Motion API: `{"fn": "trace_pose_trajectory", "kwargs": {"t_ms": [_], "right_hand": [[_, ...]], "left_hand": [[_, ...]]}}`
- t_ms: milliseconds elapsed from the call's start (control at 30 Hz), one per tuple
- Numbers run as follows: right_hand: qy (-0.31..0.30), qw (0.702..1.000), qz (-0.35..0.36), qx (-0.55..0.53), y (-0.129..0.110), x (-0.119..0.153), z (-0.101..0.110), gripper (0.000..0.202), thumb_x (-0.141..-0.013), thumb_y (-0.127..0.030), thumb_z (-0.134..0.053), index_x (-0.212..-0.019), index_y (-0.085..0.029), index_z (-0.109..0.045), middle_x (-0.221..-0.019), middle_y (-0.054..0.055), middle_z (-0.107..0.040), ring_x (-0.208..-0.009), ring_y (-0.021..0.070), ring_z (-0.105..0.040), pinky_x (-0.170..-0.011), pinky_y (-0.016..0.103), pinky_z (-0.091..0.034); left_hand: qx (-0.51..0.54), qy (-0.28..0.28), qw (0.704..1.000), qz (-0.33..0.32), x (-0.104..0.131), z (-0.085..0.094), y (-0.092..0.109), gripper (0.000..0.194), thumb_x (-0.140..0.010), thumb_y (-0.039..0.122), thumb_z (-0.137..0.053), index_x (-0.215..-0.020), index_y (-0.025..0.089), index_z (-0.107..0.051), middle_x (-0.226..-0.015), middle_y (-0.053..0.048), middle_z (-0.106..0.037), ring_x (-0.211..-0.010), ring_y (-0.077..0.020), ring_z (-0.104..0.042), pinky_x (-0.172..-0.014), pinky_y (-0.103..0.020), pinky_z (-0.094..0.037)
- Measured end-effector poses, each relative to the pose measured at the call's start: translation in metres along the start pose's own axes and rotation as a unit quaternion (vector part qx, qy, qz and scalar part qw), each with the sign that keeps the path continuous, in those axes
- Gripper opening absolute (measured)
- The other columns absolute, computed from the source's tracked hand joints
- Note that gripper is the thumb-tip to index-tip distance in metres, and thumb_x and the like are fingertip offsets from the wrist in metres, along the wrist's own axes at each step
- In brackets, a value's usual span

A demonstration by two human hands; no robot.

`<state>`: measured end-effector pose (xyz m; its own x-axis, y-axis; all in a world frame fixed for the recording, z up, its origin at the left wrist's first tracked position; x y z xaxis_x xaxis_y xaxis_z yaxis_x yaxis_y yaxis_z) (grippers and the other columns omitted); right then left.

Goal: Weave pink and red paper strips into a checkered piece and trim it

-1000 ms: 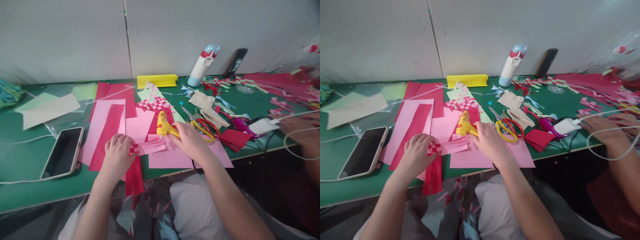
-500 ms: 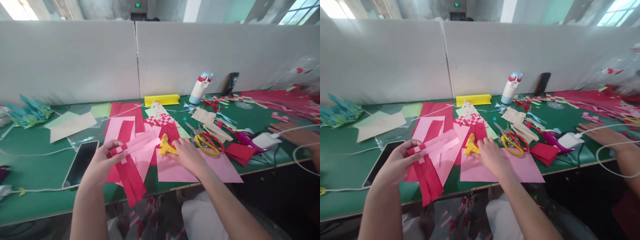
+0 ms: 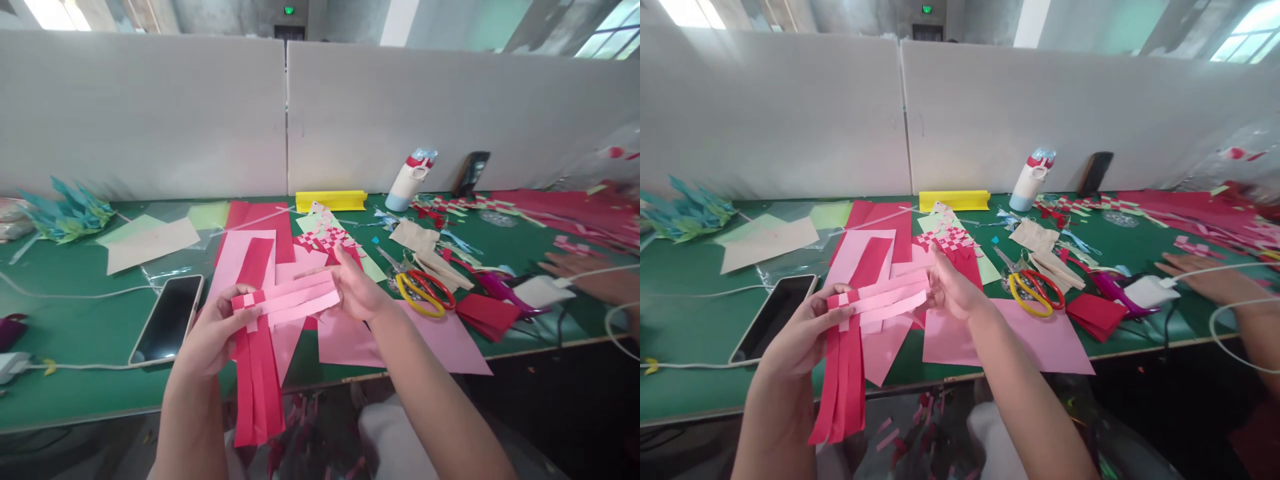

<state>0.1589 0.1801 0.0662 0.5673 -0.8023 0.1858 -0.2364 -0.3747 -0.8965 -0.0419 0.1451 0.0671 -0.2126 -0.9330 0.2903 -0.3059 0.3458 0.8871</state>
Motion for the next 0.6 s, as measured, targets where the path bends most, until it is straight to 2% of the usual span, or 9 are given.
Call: {"fn": "trace_pose_trajectory", "kwargs": {"t_ms": [67,133,200,300,467,600], "right_hand": [[0.014,1.0,0.001,0.006,0.002,0.0,0.005,0.069,-0.074,-0.075,-0.051,-0.092,-0.011,-0.07,-0.065,0.006,-0.067,-0.056,0.0146,-0.062,-0.052,0.025,-0.053],[0.041,0.998,0.011,0.053,0.004,0.002,0.011,0.054,-0.068,-0.059,-0.072,-0.093,-0.011,-0.071,-0.065,0.003,-0.066,-0.053,0.0117,-0.061,-0.051,0.023,-0.052],[0.079,0.991,0.021,0.105,0.005,0.004,0.018,0.044,-0.061,-0.043,-0.083,-0.091,-0.013,-0.071,-0.067,0.002,-0.067,-0.054,0.0096,-0.061,-0.053,0.021,-0.05],[0.122,0.98,0.039,0.15,0.006,0.009,0.024,0.039,-0.057,-0.035,-0.086,-0.088,-0.015,-0.072,-0.074,0.002,-0.069,-0.061,0.0102,-0.063,-0.057,0.022,-0.05],[0.12,0.964,0.071,0.226,-0.003,0.019,0.018,0.037,-0.056,-0.03,-0.086,-0.087,-0.016,-0.072,-0.08,0.003,-0.071,-0.071,0.014,-0.066,-0.067,0.026,-0.053],[0.163,0.935,0.152,0.277,-0.02,0.03,0.011,0.036,-0.06,-0.029,-0.083,-0.092,-0.017,-0.071,-0.08,0.003,-0.071,-0.069,0.0139,-0.065,-0.063,0.026,-0.053]], "left_hand": [[-0.015,0.019,1.0,0.007,-0.001,0.002,-0.003,0.038,-0.059,0.023,-0.085,-0.087,0.018,-0.059,-0.066,0.001,-0.066,-0.056,-0.0131,-0.065,-0.051,-0.02,-0.053],[-0.022,0.041,0.999,0.001,-0.002,0.004,-0.005,0.039,-0.057,0.024,-0.086,-0.087,0.017,-0.061,-0.065,0.001,-0.066,-0.055,-0.0132,-0.065,-0.05,-0.02,-0.053],[-0.027,0.064,0.998,-0.01,-0.002,0.006,-0.006,0.041,-0.054,0.025,-0.087,-0.086,0.017,-0.062,-0.067,0.0,-0.068,-0.057,-0.0141,-0.066,-0.051,-0.02,-0.054],[-0.039,0.09,0.995,-0.037,-0.001,0.005,-0.005,0.041,-0.052,0.026,-0.088,-0.084,0.016,-0.064,-0.07,-0.001,-0.069,-0.058,-0.0141,-0.066,-0.051,-0.02,-0.055],[-0.073,0.114,0.985,-0.104,0.002,0.007,-0.001,0.034,-0.054,0.026,-0.087,-0.078,0.017,-0.065,-0.067,0.002,-0.065,-0.057,-0.012,-0.063,-0.05,-0.018,-0.053],[-0.135,0.124,0.968,-0.174,0.008,0.01,0.003,0.029,-0.058,0.025,-0.085,-0.078,0.019,-0.065,-0.067,0.002,-0.064,-0.059,-0.0124,-0.063,-0.052,-0.019,-0.053]]}}
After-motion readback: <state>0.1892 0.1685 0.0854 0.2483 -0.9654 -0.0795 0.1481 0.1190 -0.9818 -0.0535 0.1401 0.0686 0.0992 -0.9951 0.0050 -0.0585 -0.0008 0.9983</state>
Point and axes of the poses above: each hand's wrist, its own x-axis away from the middle knuckle, its own z-axis out of the back of the hand, y = z × x, the point moved 5 cm from there along -x, towards the middle knuckle
